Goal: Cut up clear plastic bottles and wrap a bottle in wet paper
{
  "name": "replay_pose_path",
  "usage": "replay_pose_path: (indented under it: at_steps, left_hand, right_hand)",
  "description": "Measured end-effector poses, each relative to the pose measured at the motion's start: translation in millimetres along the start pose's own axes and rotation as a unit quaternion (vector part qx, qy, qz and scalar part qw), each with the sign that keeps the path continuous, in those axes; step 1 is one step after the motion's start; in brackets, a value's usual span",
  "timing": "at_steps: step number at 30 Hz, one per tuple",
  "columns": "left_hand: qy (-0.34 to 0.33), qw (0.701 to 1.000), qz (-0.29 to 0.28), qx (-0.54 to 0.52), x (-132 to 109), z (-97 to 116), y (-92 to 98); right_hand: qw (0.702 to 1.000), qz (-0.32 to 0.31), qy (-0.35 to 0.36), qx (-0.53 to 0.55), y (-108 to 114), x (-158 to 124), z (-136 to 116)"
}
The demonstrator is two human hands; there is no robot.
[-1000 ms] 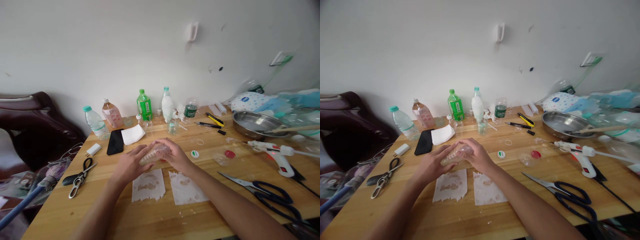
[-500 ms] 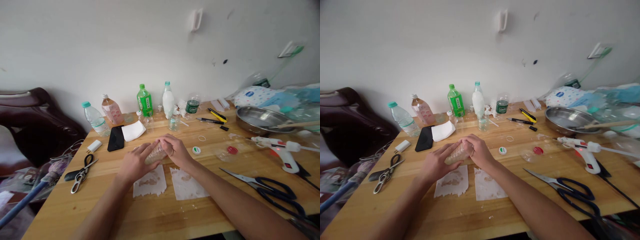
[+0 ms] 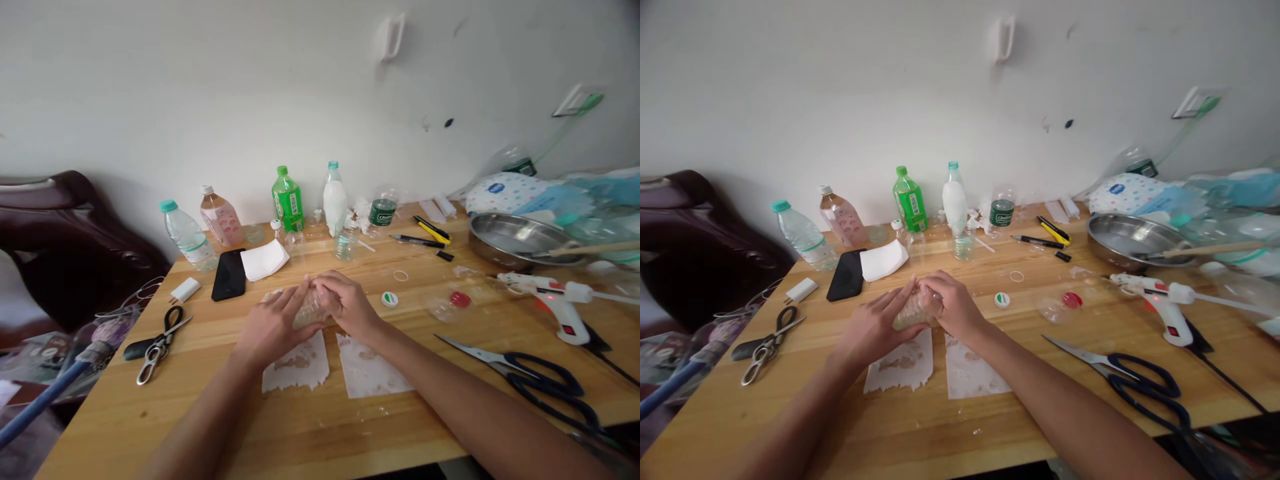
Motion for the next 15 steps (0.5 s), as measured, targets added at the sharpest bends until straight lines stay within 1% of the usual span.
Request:
replay_pose_path:
  at_steps: [3, 10, 12, 15]
  left_hand:
    - [0.024, 0.999, 0.012, -0.021, -1.2, -3.4, -0.2]
    - [0.066, 0.994, -0.001, -0.092, -2.1, -7.5, -4.1]
    - [0.077, 0.991, -0.011, -0.106, -1.3, -7.4, -2.7]
    - [0.103, 0.984, -0.046, -0.138, 0.5, -6.7, -1.1]
  right_hand:
    - [1.000, 0.014, 0.008, 0.007, -2.2, -1.5, -0.2]
    - [0.999, 0.048, 0.017, -0.001, 1.1, -2.6, -6.3]
    - [0.998, 0.052, 0.019, -0.009, 2.1, -3.9, -7.5]
    - [0.998, 0.058, 0.021, -0.017, 2.3, -6.2, -6.3]
Point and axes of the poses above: each hand's wrist, its own x-axis towards the middle knuckle, its own y-axis out of the back of the hand, z = x × y, the point moved 5 cm from there along x, towards the middle knuckle, and after that the axes turned 1 degree about -z, right-handed, at the moved point
